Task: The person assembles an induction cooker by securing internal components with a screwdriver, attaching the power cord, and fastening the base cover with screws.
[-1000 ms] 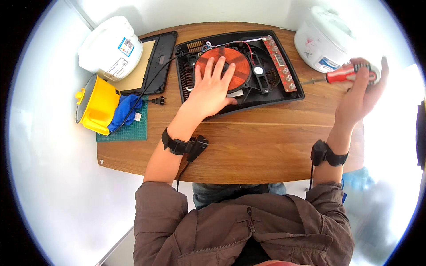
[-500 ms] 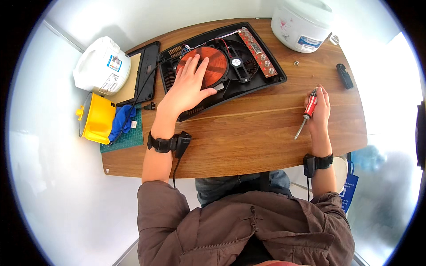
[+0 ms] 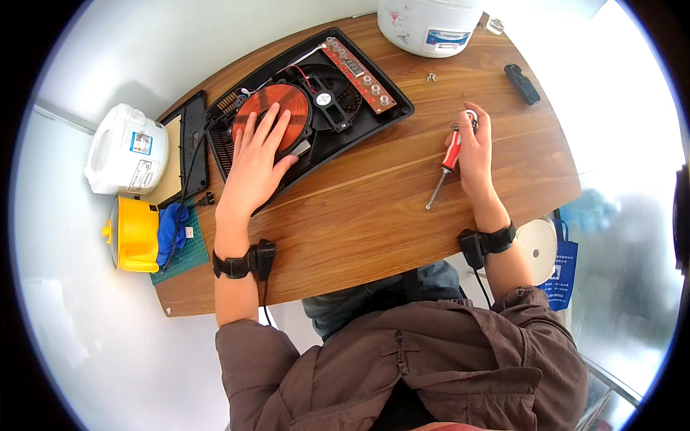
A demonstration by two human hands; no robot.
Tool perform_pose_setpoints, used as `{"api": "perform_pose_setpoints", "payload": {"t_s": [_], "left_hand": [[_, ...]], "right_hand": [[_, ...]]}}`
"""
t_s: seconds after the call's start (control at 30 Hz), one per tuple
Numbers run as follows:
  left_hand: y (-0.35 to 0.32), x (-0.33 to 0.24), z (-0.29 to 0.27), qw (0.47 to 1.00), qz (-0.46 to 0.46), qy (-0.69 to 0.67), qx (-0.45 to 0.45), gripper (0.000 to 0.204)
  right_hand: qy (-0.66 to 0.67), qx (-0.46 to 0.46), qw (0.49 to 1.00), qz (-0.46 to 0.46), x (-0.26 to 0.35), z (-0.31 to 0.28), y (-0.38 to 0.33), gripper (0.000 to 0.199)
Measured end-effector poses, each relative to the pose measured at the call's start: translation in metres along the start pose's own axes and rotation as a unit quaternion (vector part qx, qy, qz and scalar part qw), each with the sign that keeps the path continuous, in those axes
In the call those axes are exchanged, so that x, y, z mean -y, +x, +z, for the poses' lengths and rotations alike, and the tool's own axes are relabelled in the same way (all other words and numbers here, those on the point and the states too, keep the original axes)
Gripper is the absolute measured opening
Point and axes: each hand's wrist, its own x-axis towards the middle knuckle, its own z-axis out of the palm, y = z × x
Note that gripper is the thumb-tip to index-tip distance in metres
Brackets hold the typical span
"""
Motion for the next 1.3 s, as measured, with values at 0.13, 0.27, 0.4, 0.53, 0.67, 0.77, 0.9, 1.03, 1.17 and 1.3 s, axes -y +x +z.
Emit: {"api": "perform_pose_setpoints", "payload": {"t_s": [0.13,0.27,0.4,0.53,0.67,0.77,0.9,1.03,1.17,1.3], "left_hand": [[-0.006,-0.013,-0.006,0.999,0.029,-0.002,-0.030,0.072],[-0.017,-0.040,-0.013,0.992,0.093,-0.036,-0.071,0.071],[-0.026,-0.059,-0.005,0.992,0.098,-0.029,-0.076,0.070],[-0.023,-0.049,0.006,0.984,0.129,-0.007,-0.125,0.042],[-0.020,-0.046,0.006,0.981,0.149,-0.023,-0.120,0.026],[-0.021,-0.043,-0.002,0.983,0.152,-0.040,-0.099,0.022],[-0.026,-0.033,-0.003,0.986,0.140,-0.067,-0.069,0.017],[-0.034,-0.027,-0.013,0.983,0.149,-0.077,-0.075,0.016],[-0.038,-0.020,-0.011,0.982,0.150,-0.085,-0.071,0.016],[-0.042,-0.013,-0.007,0.982,0.156,-0.082,-0.074,0.017]], "right_hand": [[-0.087,-0.012,0.995,-0.050,-0.016,-0.005,0.008,0.036],[-0.263,-0.007,0.960,-0.093,-0.004,0.000,0.004,0.049],[-0.308,0.012,0.948,-0.081,0.008,0.004,-0.003,0.054],[-0.340,0.002,0.930,-0.138,0.001,0.000,-0.003,0.055],[-0.367,-0.004,0.915,-0.166,0.001,-0.001,-0.003,0.056],[-0.369,0.001,0.914,-0.168,0.001,0.005,-0.003,0.056],[-0.411,0.006,0.894,-0.176,0.008,0.005,-0.002,0.056],[-0.414,0.015,0.890,-0.190,0.008,0.008,-0.001,0.057],[-0.434,0.031,0.878,-0.199,0.006,0.010,0.000,0.058],[-0.446,0.045,0.877,-0.172,0.012,0.010,0.002,0.059]]}}
